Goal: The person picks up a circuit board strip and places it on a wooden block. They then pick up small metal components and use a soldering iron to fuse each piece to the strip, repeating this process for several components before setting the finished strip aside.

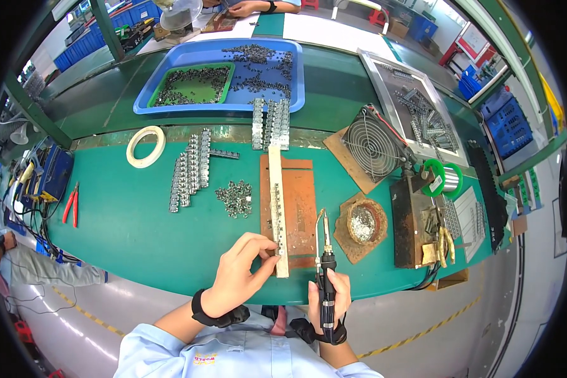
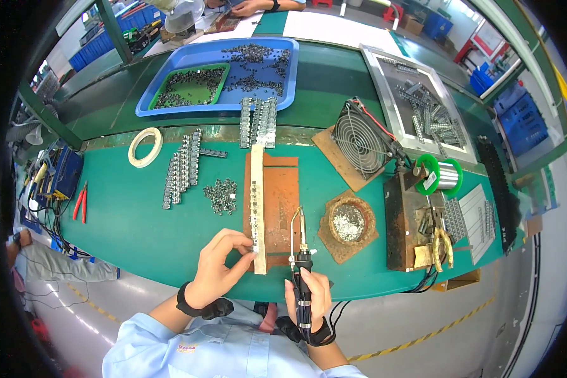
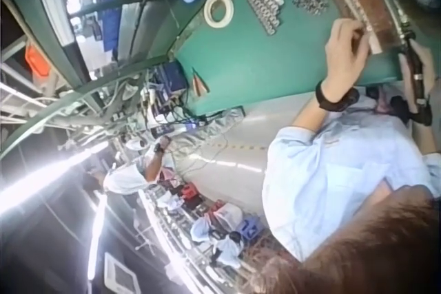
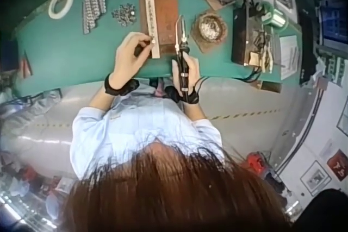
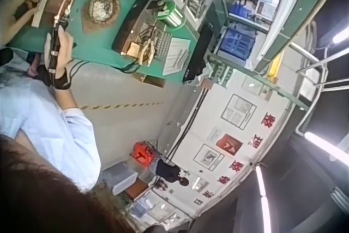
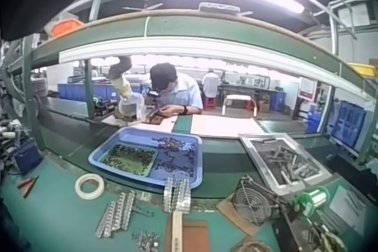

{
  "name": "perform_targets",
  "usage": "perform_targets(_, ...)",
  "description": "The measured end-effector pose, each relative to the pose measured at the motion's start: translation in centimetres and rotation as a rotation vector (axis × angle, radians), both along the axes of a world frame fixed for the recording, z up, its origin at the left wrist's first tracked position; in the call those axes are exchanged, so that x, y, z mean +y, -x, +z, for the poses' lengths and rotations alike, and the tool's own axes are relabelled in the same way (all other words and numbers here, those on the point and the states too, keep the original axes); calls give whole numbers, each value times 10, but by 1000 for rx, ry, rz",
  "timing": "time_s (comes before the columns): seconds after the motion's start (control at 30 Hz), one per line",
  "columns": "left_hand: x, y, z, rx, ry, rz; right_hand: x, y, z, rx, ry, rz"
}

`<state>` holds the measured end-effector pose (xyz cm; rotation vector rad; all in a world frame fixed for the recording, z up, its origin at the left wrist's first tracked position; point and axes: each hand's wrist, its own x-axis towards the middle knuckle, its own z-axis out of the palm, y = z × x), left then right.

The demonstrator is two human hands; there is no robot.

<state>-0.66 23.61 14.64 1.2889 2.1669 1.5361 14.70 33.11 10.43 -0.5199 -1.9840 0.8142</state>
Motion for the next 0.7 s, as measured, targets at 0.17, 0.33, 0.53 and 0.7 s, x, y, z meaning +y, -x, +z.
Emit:
perform_targets(0.17, 0, -2, 0, -7, -15, 17, 0, 0, 1, 11, -6, -3)
perform_targets(0.33, 1, -2, -1, -44, -42, 16, 1, 3, 1, 49, -47, -30)
perform_targets(0.53, 0, -1, -3, -53, -40, 22, 0, 4, 1, 48, -53, -38)
perform_targets(0.7, 0, -1, -4, -60, -36, 19, 1, 4, 1, 42, -65, -38)
